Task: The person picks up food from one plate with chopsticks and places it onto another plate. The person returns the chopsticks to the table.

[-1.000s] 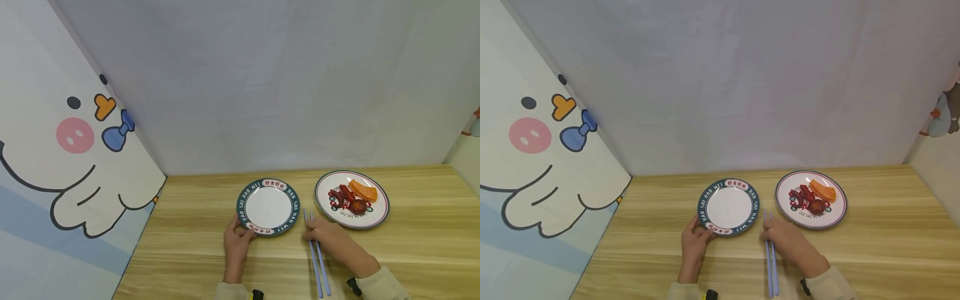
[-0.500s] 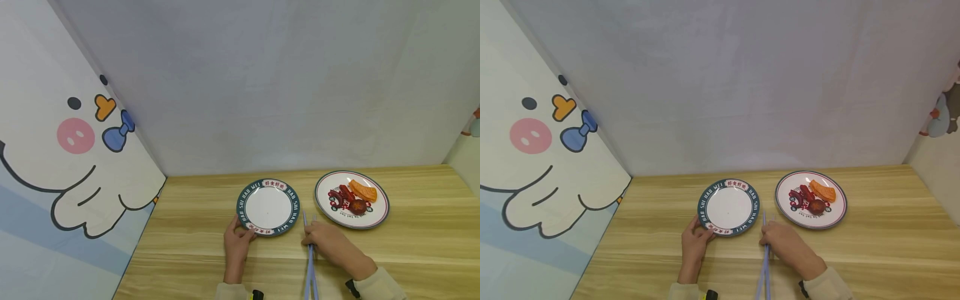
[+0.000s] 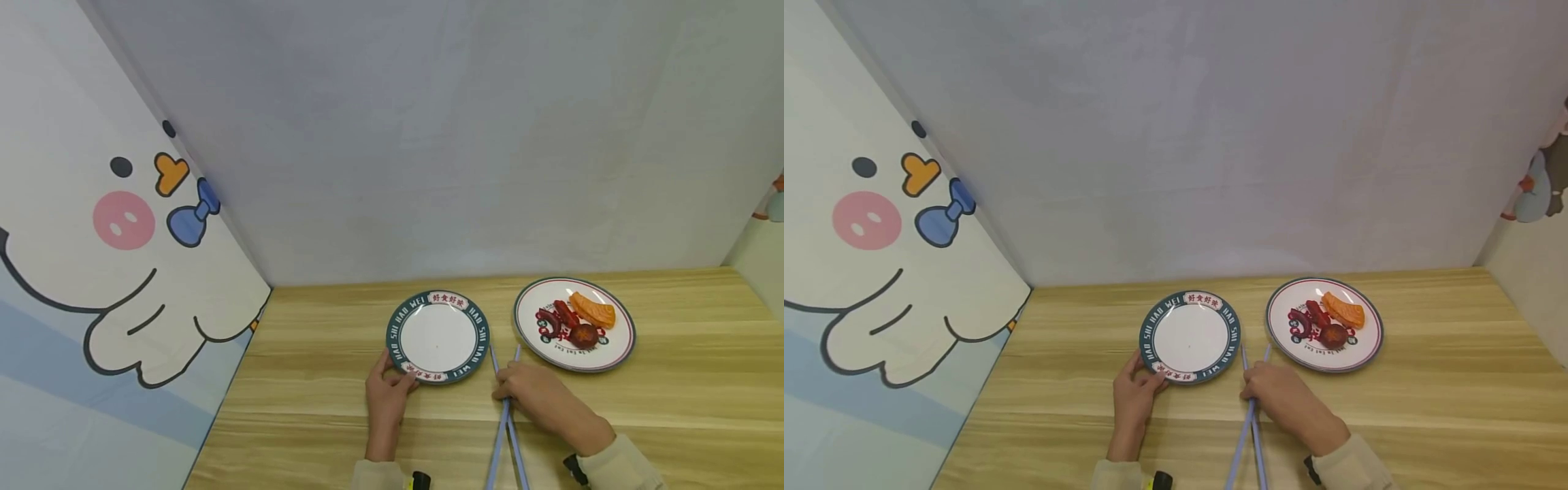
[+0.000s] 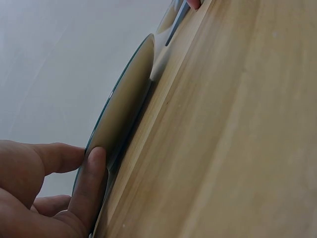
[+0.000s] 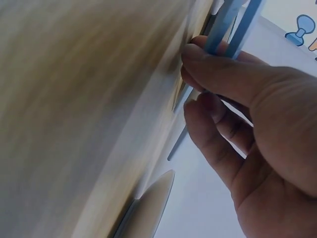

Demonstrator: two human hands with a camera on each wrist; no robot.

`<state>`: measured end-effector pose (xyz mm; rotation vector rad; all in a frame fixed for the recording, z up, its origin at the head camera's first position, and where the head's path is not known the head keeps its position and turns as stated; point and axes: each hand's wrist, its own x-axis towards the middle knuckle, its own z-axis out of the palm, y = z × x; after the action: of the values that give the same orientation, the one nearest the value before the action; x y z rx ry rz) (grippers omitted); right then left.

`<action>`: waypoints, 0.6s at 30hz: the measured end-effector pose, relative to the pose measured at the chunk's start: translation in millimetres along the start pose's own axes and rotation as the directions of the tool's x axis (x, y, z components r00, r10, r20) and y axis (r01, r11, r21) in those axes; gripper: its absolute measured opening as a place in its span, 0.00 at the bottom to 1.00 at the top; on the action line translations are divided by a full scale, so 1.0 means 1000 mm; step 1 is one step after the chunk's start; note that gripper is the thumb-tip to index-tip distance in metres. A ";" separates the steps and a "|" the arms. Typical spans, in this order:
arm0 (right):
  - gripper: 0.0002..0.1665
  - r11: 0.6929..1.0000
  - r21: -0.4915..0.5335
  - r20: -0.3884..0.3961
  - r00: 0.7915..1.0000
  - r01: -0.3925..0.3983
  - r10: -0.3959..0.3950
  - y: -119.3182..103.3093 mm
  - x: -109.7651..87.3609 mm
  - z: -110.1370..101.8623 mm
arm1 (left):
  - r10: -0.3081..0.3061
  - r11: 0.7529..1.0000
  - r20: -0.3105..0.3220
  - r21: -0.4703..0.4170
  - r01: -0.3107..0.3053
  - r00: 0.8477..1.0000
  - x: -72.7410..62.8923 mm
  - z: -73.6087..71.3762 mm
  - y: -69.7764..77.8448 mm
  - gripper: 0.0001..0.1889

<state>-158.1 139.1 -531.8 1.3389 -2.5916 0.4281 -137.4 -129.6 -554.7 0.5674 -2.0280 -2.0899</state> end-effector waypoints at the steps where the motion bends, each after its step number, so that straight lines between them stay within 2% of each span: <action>1: 0.13 1.000 0.000 0.000 1.000 0.001 -0.001 0.000 0.000 0.000 | 0.000 1.000 -0.001 0.000 0.000 1.000 0.000 0.000 0.000 0.42; 13: 0.12 0.998 0.051 -0.023 0.999 -0.026 0.027 0.001 -0.005 0.000 | 0.014 1.000 0.011 -0.011 -0.014 1.000 0.000 0.000 0.000 0.42; 18: 0.15 0.997 0.072 -0.088 0.995 -0.038 0.044 0.005 -0.010 -0.001 | 0.022 1.000 0.012 -0.009 -0.022 1.000 0.002 0.000 -0.002 0.42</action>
<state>-156.6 150.3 -534.8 1.2598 -2.5566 0.5768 -138.8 -130.4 -556.6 0.5304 -2.0211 -2.0940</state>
